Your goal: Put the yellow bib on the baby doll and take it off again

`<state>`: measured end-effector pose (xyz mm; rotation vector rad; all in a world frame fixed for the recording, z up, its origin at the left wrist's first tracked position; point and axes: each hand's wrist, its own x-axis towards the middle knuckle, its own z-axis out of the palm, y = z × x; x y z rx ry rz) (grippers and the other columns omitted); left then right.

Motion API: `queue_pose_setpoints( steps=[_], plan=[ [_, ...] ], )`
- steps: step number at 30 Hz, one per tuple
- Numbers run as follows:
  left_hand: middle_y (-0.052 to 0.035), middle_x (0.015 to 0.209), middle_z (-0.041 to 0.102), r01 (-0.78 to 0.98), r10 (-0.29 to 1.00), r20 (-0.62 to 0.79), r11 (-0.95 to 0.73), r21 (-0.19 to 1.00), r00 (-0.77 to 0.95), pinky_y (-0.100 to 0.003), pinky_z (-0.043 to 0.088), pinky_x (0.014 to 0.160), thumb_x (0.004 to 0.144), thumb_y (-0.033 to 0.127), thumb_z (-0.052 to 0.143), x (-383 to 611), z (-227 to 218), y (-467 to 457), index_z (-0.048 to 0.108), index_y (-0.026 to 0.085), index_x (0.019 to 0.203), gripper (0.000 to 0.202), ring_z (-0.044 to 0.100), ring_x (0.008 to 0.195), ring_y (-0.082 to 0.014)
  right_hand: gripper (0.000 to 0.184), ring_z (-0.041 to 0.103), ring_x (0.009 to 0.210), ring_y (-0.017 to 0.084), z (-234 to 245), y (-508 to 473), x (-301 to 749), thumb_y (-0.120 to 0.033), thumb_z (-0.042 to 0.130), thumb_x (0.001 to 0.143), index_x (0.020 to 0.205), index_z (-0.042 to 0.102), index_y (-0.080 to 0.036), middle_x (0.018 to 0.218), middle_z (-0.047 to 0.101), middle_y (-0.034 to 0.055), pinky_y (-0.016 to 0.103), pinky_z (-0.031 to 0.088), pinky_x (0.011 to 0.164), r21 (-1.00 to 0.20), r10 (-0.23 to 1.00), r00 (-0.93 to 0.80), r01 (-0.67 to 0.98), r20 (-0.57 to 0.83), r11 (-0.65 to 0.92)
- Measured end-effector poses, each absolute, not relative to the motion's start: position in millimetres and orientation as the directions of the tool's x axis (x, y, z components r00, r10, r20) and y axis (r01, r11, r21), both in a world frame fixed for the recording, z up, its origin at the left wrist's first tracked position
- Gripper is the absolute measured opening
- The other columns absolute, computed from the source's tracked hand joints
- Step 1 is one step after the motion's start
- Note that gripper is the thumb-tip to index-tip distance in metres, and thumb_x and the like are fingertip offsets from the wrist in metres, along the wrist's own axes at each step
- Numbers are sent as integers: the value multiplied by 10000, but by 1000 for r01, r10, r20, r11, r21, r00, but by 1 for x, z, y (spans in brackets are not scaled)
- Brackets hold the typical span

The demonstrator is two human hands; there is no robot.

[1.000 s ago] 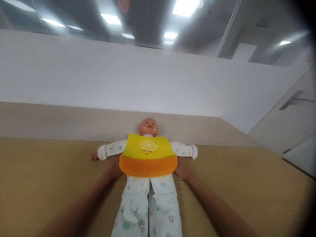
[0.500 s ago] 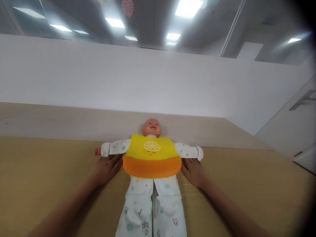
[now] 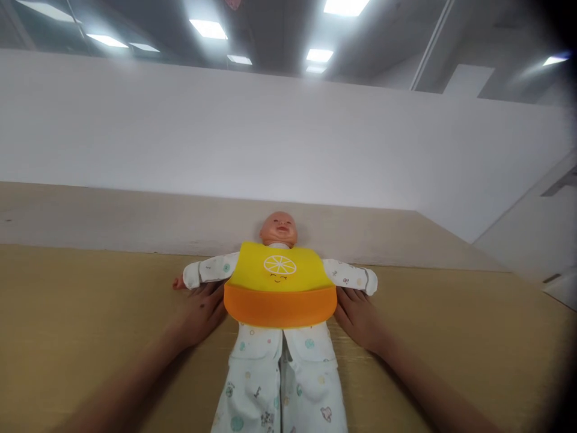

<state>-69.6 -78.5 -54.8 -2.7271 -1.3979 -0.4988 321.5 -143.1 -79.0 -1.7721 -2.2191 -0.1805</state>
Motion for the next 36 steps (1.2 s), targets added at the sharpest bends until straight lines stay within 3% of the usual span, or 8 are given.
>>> queue_pose_setpoints(
  steps=[12, 17, 22, 26, 30, 33, 36],
  plan=[
    [-72, 1254, 631, 717, 714, 381, -677, 164, 587, -326, 450, 994, 883, 244, 465, -57, -41, -87, 627, 218, 1144, 308, 570, 1171, -227, 449, 423, 1262, 309, -79, -145, 315, -323, 345, 951, 1342, 479, -149, 1350, 489, 139, 500, 376, 1023, -105, 905, -240, 951, 351, 292],
    [-68, 1083, 701, 665, 656, 389, -735, 134, 647, -311, 510, 882, 864, 180, 475, -53, -41, -88, 651, 184, 997, 221, 644, 1027, -205, 387, 487, 1195, 272, -73, -147, 313, -290, 393, 928, 1264, 541, -167, 1293, 538, 117, 450, 405, 998, -245, 893, -238, 906, 383, 346],
    [-90, 1106, 688, 693, 643, 468, -716, 87, 606, -344, 485, 914, 882, 196, 459, -55, -41, -89, 637, 179, 1033, 234, 605, 1088, -221, 257, 592, 1011, 215, -68, -149, 314, -253, 428, 908, 1022, 646, -182, 1093, 651, 68, 366, 468, 885, -417, 890, -176, 834, 421, 362],
    [-64, 925, 706, 745, 679, 509, -659, 106, 529, -314, 493, 774, 880, 204, 460, -58, -42, -90, 637, 195, 922, 182, 635, 909, -202, 232, 625, 827, 195, -66, -154, 312, -272, 448, 890, 940, 649, -167, 888, 682, 55, 317, 486, 736, -480, 877, -88, 809, 473, 340],
    [-32, 829, 697, 805, 663, 655, -577, 137, 364, -321, 461, 745, 850, 219, 494, -68, -44, -83, 640, 211, 926, 165, 609, 794, -192, 269, 581, 601, 154, -61, -153, 323, -342, 451, 880, 903, 646, -157, 703, 649, 36, 263, 454, 591, -570, 852, 94, 780, 515, 258],
    [-37, 767, 670, 880, 696, 704, -414, 233, 141, -336, 454, 763, 838, 246, 481, -83, -39, -75, 642, 186, 905, 184, 578, 738, -196, 298, 519, 514, 145, -61, -146, 347, -394, 464, 846, 900, 628, -152, 604, 589, 15, 251, 403, 508, -663, 818, 311, 741, 484, 110],
    [-48, 809, 659, 936, 751, 658, -183, 300, -63, -377, 435, 840, 810, 254, 460, -99, -32, -67, 640, 166, 947, 243, 559, 770, -210, 319, 555, 592, 174, -67, -134, 376, -414, 476, 808, 931, 603, -149, 665, 610, 36, 275, 420, 548, -737, 778, 479, 675, 407, -30]
  ],
)
